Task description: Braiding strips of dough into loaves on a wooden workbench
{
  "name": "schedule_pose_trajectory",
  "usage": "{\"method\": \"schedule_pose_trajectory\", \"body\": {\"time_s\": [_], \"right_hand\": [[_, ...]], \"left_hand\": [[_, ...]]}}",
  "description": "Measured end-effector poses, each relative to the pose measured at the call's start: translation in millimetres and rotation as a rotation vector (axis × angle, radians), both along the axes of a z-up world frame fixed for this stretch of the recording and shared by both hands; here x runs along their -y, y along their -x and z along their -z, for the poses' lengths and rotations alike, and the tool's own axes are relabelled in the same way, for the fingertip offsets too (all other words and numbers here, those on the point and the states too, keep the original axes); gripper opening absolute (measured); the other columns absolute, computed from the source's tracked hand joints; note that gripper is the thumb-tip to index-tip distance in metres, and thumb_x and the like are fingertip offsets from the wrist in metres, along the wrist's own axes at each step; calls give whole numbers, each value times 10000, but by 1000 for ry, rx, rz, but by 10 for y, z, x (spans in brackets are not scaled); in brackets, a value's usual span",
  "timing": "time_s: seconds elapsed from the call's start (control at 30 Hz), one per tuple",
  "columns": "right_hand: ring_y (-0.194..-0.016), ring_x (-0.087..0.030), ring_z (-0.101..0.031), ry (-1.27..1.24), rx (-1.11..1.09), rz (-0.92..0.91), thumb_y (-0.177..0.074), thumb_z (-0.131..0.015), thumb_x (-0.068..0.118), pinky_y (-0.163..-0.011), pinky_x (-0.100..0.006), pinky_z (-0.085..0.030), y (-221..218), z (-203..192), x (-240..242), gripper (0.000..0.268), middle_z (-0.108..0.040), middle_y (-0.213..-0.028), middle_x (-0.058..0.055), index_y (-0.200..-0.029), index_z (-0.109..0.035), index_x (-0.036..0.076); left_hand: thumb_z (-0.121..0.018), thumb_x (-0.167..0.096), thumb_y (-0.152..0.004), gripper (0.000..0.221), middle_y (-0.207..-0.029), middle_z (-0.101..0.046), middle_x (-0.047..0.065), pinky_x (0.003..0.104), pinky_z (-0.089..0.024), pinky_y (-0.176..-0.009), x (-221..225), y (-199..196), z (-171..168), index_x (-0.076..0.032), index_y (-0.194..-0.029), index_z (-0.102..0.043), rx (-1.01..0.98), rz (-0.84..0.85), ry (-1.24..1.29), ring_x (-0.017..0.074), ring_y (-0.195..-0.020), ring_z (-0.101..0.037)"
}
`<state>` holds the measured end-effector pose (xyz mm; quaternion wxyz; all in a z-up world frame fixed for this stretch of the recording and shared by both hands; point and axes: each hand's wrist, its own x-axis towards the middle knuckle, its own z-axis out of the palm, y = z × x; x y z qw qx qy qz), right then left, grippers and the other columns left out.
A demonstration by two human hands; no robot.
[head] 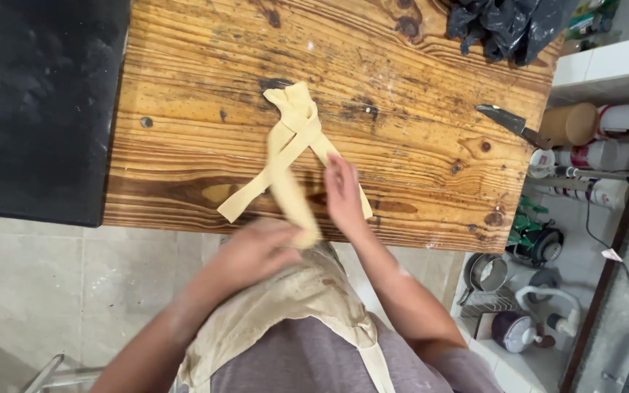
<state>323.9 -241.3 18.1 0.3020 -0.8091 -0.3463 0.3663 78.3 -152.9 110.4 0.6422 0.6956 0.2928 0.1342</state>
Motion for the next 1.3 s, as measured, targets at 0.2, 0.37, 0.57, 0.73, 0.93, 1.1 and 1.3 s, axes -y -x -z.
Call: {"method": "schedule_pose_trajectory", "body": {"time_s": [0.2, 0.37, 0.57, 0.73, 0.93, 1.1, 1.3], "right_hand": [[-884, -273, -713, 9, -537, 374, -996, -634, 203, -710, -403, -641, -147, 378, 763, 466, -648, -1125, -211, -1399, -524, -5], [-696, -263, -770, 165, -419, 246, -957, -726, 195, -553, -352, -676, -234, 349, 996, 372, -725, -944, -207, -1245, -598, -4], [-948, -359, -747, 454, 113, -23, -920, -733, 458, -807, -473, -595, -269, -2, 988, 347, -777, -932, -117, -1082, -701, 153], [-690, -229, -764, 306, -183, 42, -968, -703, 294, -623, -322, -624, -127, -45, 899, 263, -767, -884, -157, -1065, -667, 52], [-778, -243, -689, 561, 196, -132, -853, -691, 609, -699, -393, -463, -162, -151, 799, 449, -729, -762, -2, -772, -576, 183], [-871, -395, -674, 350, 436, -44, -968, -610, 443, -764, -504, -505, -202, -287, 877, 325, -672, -855, -126, -1050, -582, 130], [-1141, -452, -593, 146, 418, -22, -930, -731, 339, -985, -541, -501, -415, 286, 1029, 370, -574, -1135, -153, -1177, -571, 115]], "left_hand": [[-656, -224, -973, 294, -1133, -699, 155, 462, -536, -980, -7, -398, 638, -73, -1222, -695, -43, 193, -424, 350, -1135, -661], [-725, -324, -914, 514, -1249, -633, 170, 479, -497, -985, -356, -683, 1015, -61, -1346, -635, -357, -72, -950, 339, -1208, -605], [-622, -381, -1066, 671, -1437, -449, 262, 687, -423, -1039, -1016, -1262, 1305, -30, -1569, -349, -413, -296, -359, 476, -1356, -435], [-796, 96, -787, 596, -983, -673, 133, 392, -576, -864, -1492, -1724, 1486, -157, -1299, -625, -8, -395, -126, 307, -933, -723], [-722, 61, -881, 251, -1263, -669, 155, 457, -438, -1048, -1661, -1724, 1177, -87, -1084, -734, -236, -189, -225, 339, -1243, -574], [-637, -196, -1011, 328, -1367, -529, 161, 532, -426, -1009, -1164, -1387, 1258, -84, -1319, -624, -413, -187, -753, 361, -1310, -441], [-554, -349, -970, 581, -1491, -522, 161, 510, -361, -1140, -261, -996, 1310, -134, -1509, -524, -279, -20, -1222, 323, -1392, -476]]}}
